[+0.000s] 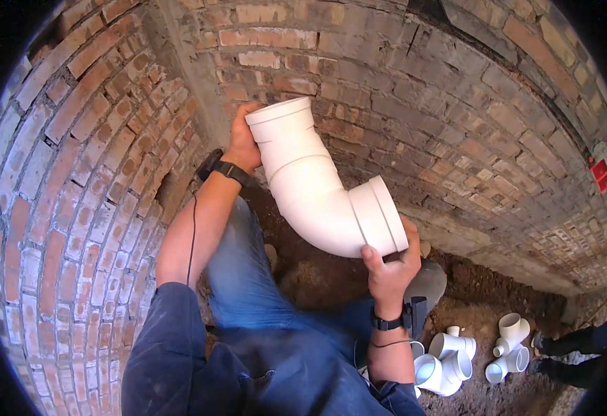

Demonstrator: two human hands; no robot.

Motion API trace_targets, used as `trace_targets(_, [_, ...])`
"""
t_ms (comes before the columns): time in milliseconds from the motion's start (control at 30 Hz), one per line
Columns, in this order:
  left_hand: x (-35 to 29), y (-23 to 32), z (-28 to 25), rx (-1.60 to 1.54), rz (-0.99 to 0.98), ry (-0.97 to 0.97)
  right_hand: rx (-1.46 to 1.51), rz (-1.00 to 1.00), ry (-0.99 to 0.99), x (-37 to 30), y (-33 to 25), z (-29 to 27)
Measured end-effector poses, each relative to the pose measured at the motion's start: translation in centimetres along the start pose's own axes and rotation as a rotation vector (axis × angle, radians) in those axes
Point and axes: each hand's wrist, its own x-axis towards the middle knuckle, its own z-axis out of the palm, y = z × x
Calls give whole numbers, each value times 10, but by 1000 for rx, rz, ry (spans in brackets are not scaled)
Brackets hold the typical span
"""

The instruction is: The person applies adhesive using a brush to a PVC elbow and another pipe segment, joins them together by hand, and continues to fit more pipe sections into the arrangement inside a brick-lined trench.

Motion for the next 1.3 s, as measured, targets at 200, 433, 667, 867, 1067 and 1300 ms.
trace_targets(200, [-11, 12, -5, 3, 51, 69, -238, -277, 33, 14, 19, 5])
trace_targets(433, [-17, 22, -11, -9, 105, 157, -128, -382, -91, 12, 10, 10])
trace_targets(667, [-14, 21, -12, 20, 8, 95, -136, -158, -176, 9, 6, 4])
trace_targets(867, [-11, 6, 6, 89, -10, 148, -65, -43, -189, 4, 8, 5])
trace_targets(1067, [-7, -1, 13, 111, -69, 54, -151, 202, -258, 0, -2, 2])
trace_targets(1300, [-10, -13, 22, 308, -56, -59, -143, 273, -111, -3, 15, -2])
